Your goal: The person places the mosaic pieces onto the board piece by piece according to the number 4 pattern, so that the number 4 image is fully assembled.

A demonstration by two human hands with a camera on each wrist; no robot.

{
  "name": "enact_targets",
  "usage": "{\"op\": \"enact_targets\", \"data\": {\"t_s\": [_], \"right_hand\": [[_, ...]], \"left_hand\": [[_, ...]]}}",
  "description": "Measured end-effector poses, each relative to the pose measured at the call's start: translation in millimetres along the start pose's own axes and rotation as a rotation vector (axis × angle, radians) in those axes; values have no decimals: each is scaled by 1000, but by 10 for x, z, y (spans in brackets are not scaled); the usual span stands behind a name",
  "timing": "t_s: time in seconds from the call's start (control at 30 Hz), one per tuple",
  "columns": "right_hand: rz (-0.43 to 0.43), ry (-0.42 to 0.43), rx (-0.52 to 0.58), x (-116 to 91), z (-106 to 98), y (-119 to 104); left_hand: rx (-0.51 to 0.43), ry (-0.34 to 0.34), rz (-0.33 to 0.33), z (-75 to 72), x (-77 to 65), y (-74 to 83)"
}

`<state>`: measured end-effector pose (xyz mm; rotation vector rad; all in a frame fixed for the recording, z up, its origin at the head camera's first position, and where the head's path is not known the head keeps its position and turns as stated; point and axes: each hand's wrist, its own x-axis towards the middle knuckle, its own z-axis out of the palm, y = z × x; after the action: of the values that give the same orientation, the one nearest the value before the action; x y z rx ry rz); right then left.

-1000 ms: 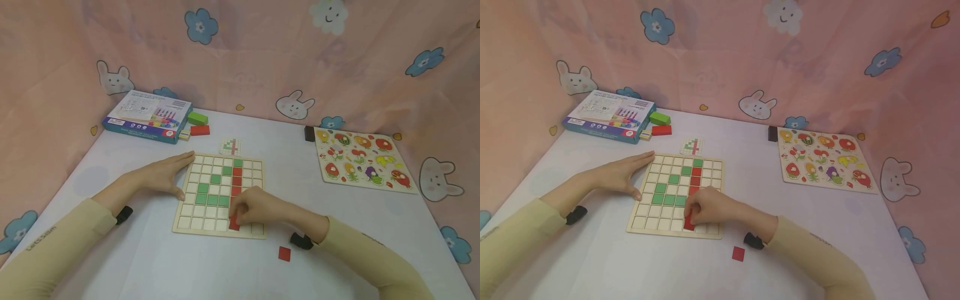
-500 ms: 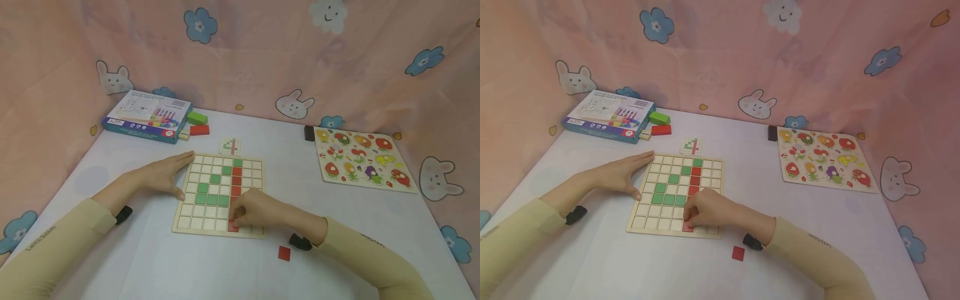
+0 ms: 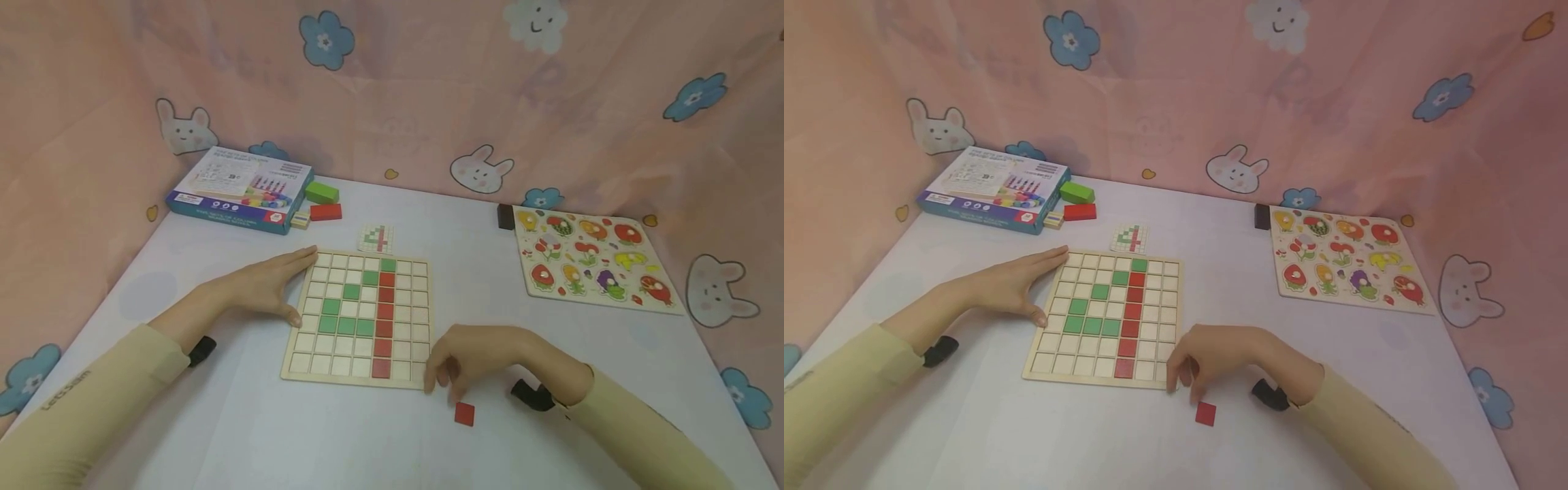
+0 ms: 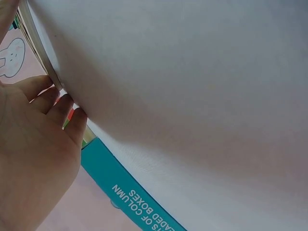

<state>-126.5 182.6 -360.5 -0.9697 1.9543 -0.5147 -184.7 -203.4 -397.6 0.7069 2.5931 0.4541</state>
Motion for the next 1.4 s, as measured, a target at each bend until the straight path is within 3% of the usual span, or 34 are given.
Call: {"op": "enact_targets", "data": {"t_s": [0.17, 0.37, 0.6, 0.9, 1.2, 1.4], "right_hand": [[-7, -51, 12, -114, 74, 111], [2, -26, -23, -158, 157, 185], [18, 8, -151, -162, 211, 152], [-17, 63, -168, -134, 192, 175], [-66, 107, -60, -64, 62, 207], [-80, 231, 6, 63, -113, 167]], "left_hand": [[-2, 4, 1, 8, -6, -13], [-6, 3, 1, 12, -7, -11], [-7, 4, 1, 11, -4, 8], [0, 7, -1, 18, 3, 3], [5, 5, -6, 13, 13, 3], [-4, 3, -8, 15, 8, 4]]}}
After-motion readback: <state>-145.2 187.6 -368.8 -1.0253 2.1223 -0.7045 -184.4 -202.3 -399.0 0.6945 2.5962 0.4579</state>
